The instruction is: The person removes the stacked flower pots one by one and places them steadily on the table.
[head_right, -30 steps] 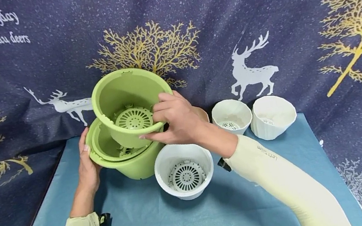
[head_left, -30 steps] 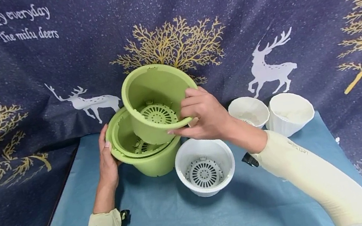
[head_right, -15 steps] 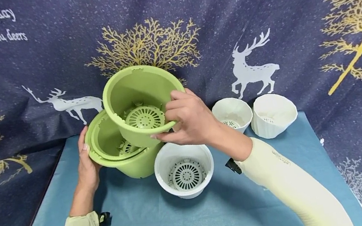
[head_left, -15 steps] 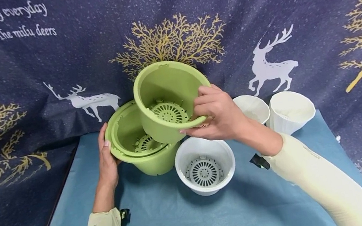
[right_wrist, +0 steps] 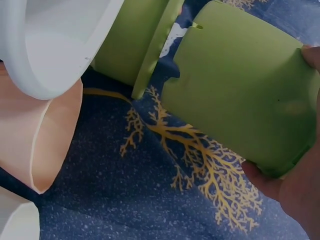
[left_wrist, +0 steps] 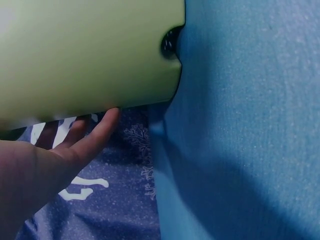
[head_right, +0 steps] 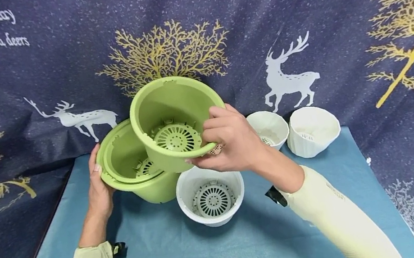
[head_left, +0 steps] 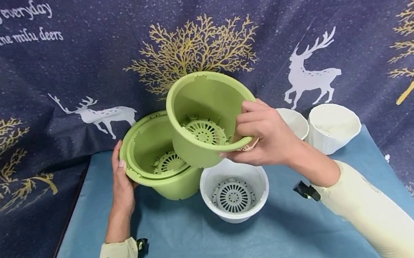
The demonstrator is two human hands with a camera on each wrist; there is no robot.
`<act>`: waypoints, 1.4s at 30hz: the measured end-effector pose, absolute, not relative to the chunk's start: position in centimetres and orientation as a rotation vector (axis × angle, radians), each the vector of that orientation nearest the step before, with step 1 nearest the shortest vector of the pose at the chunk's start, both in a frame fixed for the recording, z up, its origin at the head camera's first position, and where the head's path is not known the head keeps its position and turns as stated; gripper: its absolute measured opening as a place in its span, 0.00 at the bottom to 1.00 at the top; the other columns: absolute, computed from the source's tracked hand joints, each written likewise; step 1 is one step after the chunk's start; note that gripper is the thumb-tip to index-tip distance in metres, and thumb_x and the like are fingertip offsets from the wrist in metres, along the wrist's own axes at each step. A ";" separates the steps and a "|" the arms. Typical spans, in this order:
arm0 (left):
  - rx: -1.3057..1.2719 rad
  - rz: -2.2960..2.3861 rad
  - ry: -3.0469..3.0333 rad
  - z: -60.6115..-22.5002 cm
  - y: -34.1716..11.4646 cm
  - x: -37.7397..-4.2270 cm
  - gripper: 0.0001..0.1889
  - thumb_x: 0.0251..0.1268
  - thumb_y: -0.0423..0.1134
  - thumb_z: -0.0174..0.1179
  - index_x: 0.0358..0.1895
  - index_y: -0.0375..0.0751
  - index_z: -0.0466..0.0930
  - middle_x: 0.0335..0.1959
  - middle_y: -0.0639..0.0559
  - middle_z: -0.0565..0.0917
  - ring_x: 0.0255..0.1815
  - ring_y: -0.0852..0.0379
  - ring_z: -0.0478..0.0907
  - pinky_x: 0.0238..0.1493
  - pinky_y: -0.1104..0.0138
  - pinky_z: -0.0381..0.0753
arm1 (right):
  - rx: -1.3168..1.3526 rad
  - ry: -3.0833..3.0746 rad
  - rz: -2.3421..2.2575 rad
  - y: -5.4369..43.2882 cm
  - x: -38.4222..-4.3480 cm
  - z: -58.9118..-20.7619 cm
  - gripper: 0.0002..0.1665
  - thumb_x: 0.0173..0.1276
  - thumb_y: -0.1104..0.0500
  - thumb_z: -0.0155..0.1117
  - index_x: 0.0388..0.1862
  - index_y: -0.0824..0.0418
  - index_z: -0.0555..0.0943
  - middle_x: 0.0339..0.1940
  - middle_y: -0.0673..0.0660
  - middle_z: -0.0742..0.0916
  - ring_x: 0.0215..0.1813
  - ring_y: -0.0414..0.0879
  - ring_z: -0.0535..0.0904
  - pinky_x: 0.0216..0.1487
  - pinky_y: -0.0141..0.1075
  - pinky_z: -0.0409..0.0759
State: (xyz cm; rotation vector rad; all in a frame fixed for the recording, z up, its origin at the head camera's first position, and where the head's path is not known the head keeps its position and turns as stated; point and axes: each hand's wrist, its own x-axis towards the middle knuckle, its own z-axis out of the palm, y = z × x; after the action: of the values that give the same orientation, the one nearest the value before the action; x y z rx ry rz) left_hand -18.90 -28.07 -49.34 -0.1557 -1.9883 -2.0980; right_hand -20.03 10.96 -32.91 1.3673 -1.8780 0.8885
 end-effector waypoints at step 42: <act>-0.137 -2.111 -1.984 -49.2 -27.9 -18.8 0.29 0.88 0.53 0.33 0.87 0.62 0.50 0.77 0.42 0.66 0.52 0.50 0.83 0.39 0.69 0.87 | 1.221 -1.785 0.913 15.9 -14.4 -33.6 0.18 0.65 0.48 0.74 0.19 0.52 0.83 0.21 0.45 0.83 0.31 0.47 0.72 0.39 0.38 0.68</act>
State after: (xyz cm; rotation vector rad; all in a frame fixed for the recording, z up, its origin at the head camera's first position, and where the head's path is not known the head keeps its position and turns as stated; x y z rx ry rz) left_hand -18.77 -27.90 -49.21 -0.1370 -1.9838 -2.1107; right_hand -14.37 15.90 -33.56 1.2210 -1.7855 0.9133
